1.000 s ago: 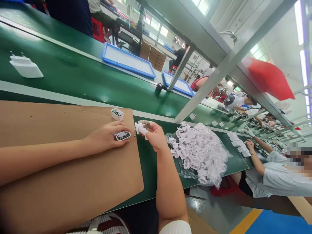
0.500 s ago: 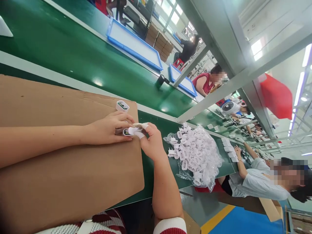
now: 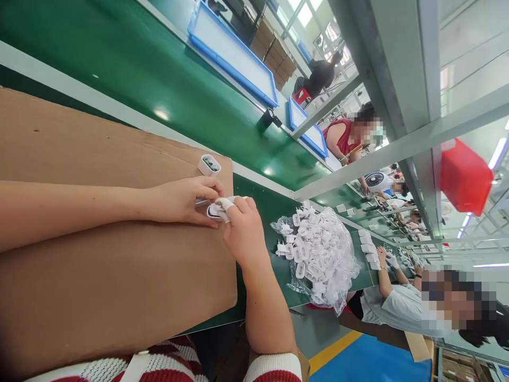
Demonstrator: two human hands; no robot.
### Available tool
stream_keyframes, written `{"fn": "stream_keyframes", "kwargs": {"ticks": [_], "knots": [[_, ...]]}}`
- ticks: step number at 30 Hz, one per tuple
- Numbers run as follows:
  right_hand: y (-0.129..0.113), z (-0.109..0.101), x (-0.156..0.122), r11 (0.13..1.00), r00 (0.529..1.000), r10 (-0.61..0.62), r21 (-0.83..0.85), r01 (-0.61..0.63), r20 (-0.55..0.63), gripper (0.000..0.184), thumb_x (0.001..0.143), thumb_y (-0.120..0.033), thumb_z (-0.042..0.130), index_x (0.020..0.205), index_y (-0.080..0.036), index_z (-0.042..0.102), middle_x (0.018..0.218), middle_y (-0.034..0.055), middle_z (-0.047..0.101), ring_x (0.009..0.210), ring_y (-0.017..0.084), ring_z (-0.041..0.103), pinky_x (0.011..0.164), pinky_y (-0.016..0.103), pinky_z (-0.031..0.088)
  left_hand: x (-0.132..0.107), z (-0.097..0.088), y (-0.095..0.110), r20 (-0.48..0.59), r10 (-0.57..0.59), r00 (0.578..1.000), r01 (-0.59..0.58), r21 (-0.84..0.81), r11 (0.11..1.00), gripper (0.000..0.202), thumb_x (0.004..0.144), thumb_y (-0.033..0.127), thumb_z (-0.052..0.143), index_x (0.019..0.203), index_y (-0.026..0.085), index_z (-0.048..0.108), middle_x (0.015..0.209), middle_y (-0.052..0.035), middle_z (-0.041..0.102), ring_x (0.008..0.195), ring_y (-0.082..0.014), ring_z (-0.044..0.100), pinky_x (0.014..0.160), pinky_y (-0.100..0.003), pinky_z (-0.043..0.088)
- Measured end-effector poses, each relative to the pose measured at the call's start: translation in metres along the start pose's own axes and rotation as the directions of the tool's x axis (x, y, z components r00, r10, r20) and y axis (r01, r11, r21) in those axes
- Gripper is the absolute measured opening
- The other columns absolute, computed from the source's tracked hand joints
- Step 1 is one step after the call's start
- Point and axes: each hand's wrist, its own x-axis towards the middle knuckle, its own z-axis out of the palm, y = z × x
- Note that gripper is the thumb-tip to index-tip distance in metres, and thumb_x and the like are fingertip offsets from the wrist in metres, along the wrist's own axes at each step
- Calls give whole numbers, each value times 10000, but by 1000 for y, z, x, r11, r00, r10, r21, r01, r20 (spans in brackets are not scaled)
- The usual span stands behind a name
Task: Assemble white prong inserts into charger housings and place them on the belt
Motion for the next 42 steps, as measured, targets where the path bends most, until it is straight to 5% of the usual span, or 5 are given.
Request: {"fn": "stream_keyframes", "kwargs": {"ticks": [21,28,31,36,42], "knots": [[3,4,5,998,999,47,-52,-47,-7,250,844,-8,562,862,-227,680,850,43,567,828,220,481,709,334,429,0,4,6,-19,-82,996,82,2,997,443,793,631,723,784,189,712,1100,-73,672,878,-213,625,792,-340,522],[3,18,-11,969,978,195,171,-180,-73,530,939,-173,668,1462,-247,627,1220,100,692,1142,268,595,1012,416,544,2,3,8,12,-113,994,112,67,991,415,812,606,660,861,195,694,1032,-77,680,883,-232,630,798,-344,514],[11,21,-16,922,973,231,317,-222,7,479,923,-230,709,1401,-242,671,1274,107,687,1172,265,646,1034,413,568,-1,0,14,19,-130,991,128,85,988,421,765,566,643,952,191,681,1023,-77,675,930,-255,636,819,-349,518],[53,18,13,712,835,542,475,-517,97,385,853,-210,766,1232,-224,703,1105,32,762,983,216,723,968,364,613,-11,-2,26,-33,-195,980,195,13,981,586,761,390,509,1295,161,577,1194,-69,653,1062,-257,619,960,-364,523],[99,21,88,693,692,717,188,-696,-83,420,883,-91,666,1298,-148,685,1353,119,716,1225,275,699,1098,392,564,-15,2,15,-26,-198,980,200,57,978,620,785,354,485,1378,177,529,1274,-106,616,1161,-302,592,790,-341,543]]}}
